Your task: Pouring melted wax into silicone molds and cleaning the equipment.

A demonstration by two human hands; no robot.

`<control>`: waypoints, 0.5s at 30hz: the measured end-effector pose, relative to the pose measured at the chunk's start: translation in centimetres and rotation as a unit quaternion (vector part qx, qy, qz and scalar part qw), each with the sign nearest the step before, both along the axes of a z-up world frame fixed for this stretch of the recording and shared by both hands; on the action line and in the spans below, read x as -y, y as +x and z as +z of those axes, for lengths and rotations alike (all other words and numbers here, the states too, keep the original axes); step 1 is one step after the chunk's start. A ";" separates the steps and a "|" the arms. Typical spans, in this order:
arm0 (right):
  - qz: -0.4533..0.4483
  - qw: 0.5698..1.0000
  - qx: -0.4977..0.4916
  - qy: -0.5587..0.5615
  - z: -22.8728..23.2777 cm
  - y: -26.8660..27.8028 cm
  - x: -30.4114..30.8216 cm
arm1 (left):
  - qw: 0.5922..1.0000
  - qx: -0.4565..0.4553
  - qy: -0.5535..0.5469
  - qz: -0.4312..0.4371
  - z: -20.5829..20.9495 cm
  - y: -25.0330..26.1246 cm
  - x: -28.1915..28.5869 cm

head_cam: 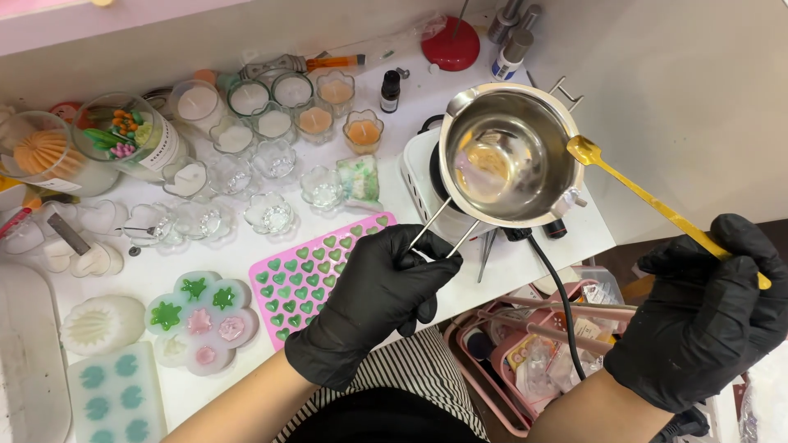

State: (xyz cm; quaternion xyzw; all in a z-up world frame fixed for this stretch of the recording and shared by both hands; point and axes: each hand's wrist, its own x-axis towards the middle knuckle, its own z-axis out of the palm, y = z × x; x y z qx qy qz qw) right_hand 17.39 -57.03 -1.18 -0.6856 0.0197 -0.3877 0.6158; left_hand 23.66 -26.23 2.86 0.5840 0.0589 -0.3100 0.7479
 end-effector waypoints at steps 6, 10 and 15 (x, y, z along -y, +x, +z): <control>0.011 1.000 0.004 0.018 -0.2 -0.1 -0.1 | 0.999 0.020 0.049 -0.011 0.6 -0.6 -0.6; 0.013 1.000 0.000 0.018 -0.4 -0.1 -0.1 | 0.995 0.039 0.084 -0.021 1.0 -0.9 -0.8; 0.013 0.999 -0.020 0.028 2.4 0.9 -3.2 | 0.981 0.130 0.140 -0.030 0.6 -1.4 -1.3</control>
